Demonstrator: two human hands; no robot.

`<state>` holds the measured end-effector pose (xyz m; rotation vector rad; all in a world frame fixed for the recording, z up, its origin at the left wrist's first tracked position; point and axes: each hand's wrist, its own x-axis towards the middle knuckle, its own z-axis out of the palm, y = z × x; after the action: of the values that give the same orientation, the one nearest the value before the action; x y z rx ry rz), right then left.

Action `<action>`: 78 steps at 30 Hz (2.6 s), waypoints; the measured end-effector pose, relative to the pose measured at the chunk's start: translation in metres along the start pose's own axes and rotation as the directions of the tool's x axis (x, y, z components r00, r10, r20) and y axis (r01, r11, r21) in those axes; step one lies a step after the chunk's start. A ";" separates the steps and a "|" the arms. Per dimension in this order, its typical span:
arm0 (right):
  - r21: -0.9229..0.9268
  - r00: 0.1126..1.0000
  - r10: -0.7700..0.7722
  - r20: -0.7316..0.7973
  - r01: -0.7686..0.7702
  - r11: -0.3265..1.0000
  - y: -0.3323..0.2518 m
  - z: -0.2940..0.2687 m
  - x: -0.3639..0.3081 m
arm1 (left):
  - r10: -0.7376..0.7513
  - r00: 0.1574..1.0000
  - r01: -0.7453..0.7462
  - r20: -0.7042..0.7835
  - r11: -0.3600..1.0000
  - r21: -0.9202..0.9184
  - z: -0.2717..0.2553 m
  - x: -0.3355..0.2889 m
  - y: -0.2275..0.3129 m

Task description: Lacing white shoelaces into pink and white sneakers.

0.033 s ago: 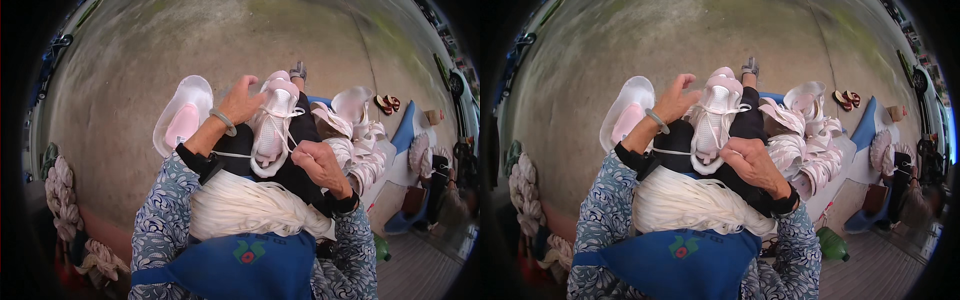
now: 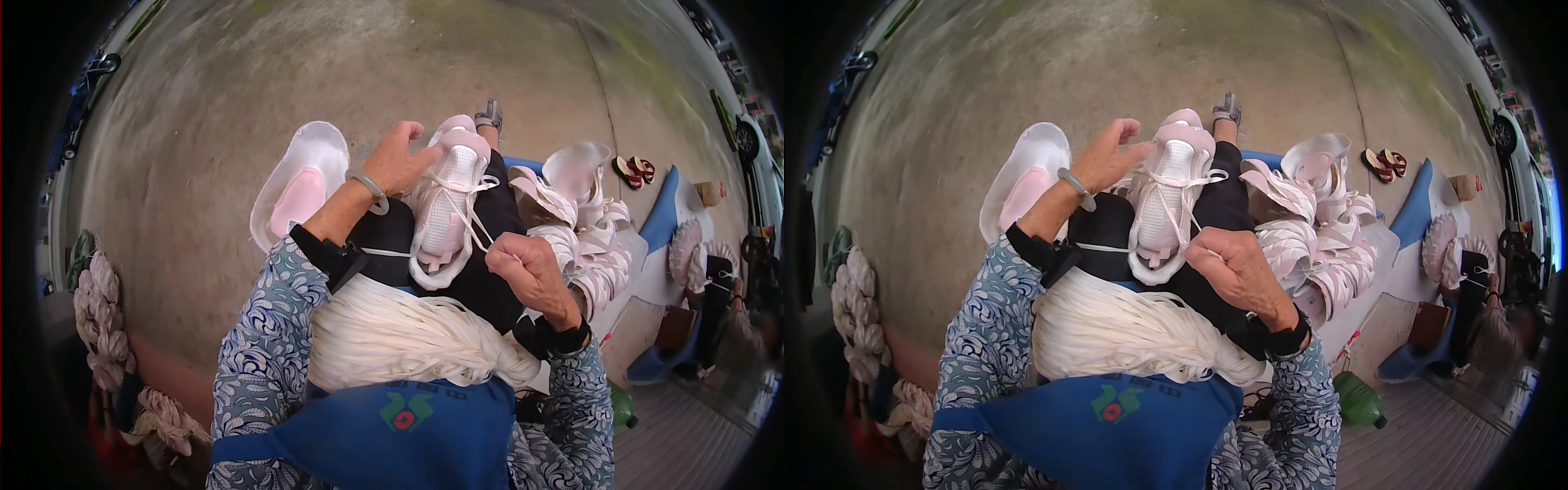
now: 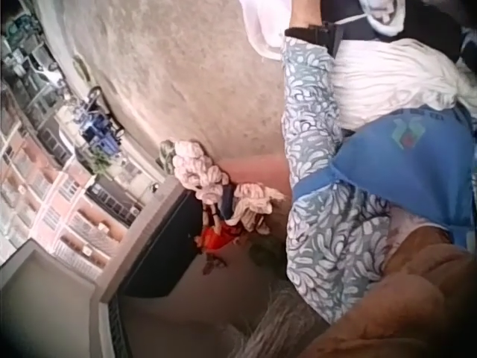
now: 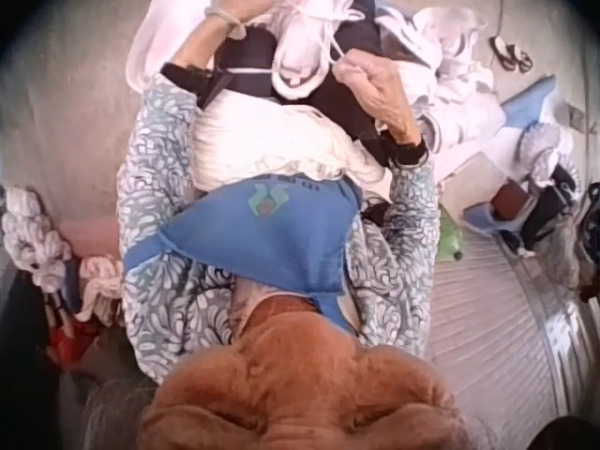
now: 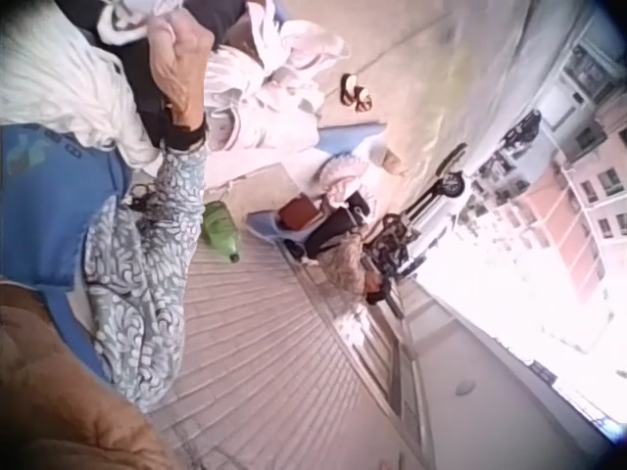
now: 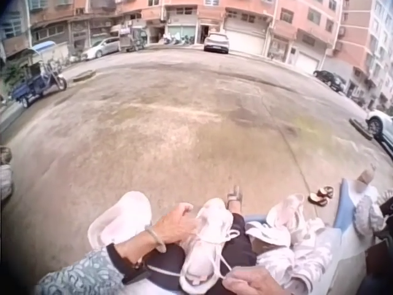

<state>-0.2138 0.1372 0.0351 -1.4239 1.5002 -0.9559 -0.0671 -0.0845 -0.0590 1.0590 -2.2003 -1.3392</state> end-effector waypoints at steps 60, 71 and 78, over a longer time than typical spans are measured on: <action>0.170 0.986 0.169 0.003 -0.167 0.971 0.047 0.013 0.027 | -0.034 0.967 -0.006 0.253 0.988 0.155 0.041 0.032 0.015; -0.275 0.855 0.001 -0.519 -0.169 0.947 0.061 0.022 0.044 | 0.290 0.957 -0.278 0.005 0.912 0.301 0.023 -0.037 0.038; -0.528 0.866 -0.097 -0.490 -0.206 0.824 0.058 0.039 0.061 | 0.209 0.977 -0.212 0.045 0.930 0.300 0.022 -0.066 0.035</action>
<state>-0.1982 0.0810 -0.0372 -1.5898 2.3603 -0.9219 -0.0521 -0.0117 -0.0337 0.8804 -2.5029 -0.9383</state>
